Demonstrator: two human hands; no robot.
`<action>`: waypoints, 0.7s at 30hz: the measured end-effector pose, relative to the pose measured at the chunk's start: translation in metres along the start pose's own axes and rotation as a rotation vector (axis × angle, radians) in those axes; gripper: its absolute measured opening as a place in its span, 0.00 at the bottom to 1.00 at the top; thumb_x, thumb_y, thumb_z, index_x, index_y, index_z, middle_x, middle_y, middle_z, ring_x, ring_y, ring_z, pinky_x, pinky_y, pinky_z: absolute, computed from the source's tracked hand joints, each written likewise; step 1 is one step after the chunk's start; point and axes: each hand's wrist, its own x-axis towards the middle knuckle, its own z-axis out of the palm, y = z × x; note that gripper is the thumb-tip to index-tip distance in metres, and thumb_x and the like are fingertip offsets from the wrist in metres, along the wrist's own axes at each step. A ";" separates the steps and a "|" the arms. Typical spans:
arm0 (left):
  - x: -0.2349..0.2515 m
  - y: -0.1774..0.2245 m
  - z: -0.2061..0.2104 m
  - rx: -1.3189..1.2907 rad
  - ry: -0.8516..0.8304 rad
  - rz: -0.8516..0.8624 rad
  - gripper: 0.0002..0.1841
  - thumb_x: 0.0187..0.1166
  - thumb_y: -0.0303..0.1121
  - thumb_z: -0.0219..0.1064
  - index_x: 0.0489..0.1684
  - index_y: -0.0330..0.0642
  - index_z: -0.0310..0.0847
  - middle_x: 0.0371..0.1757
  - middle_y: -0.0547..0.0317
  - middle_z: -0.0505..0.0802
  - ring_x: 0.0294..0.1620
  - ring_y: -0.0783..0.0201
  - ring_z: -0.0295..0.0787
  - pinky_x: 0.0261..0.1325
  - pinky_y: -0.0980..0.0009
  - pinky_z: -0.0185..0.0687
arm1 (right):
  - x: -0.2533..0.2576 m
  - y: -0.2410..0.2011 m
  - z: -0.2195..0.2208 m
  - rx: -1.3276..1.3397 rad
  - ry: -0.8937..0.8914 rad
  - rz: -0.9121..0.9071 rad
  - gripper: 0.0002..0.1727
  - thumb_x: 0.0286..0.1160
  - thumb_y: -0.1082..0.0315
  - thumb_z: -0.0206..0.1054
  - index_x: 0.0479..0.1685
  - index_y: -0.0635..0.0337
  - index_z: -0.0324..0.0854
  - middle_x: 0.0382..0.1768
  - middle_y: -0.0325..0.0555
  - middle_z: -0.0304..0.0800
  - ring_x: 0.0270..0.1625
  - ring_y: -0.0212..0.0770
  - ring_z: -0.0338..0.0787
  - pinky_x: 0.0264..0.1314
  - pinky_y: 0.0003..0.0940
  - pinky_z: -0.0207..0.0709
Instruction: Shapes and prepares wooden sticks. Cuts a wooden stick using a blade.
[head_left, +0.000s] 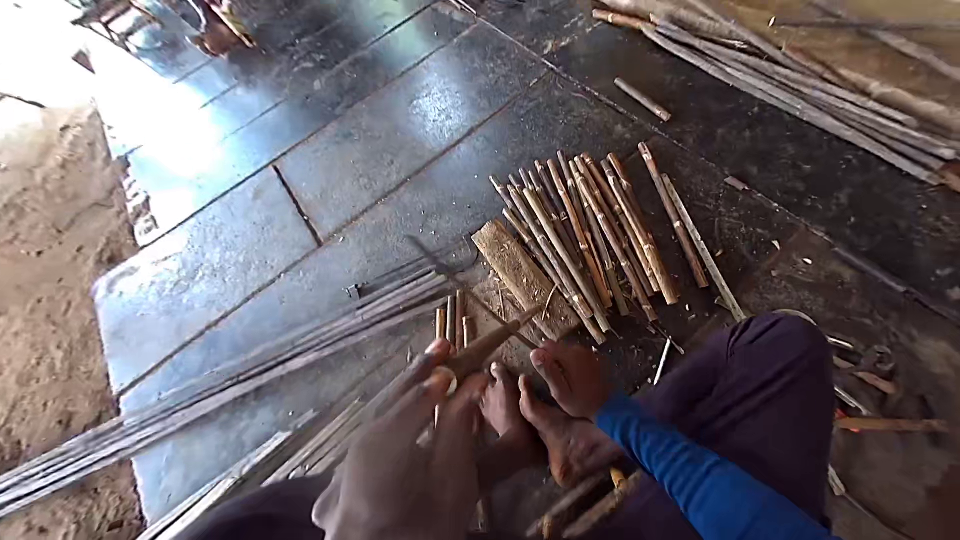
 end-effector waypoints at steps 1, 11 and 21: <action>-0.005 0.004 -0.005 -0.011 0.014 -0.002 0.13 0.70 0.26 0.80 0.50 0.47 0.90 0.51 0.55 0.98 0.54 0.48 0.98 0.56 0.52 0.98 | -0.010 0.004 0.011 0.001 -0.025 0.031 0.44 0.88 0.31 0.28 0.40 0.53 0.85 0.25 0.47 0.88 0.34 0.49 0.92 0.36 0.56 0.84; 0.001 -0.008 -0.015 -0.069 -0.014 -0.001 0.12 0.77 0.24 0.73 0.54 0.49 0.85 0.58 0.55 0.96 0.61 0.49 0.95 0.61 0.56 0.96 | 0.024 0.069 0.051 0.028 -0.048 0.333 0.49 0.85 0.27 0.28 0.38 0.57 0.88 0.36 0.55 0.93 0.45 0.56 0.94 0.49 0.64 0.85; 0.006 -0.012 -0.023 -0.071 -0.028 -0.036 0.11 0.83 0.27 0.66 0.59 0.49 0.77 0.61 0.54 0.94 0.64 0.46 0.93 0.66 0.50 0.92 | 0.037 0.061 0.054 -0.023 -0.043 0.160 0.46 0.87 0.30 0.26 0.39 0.53 0.85 0.30 0.50 0.90 0.40 0.52 0.93 0.42 0.60 0.84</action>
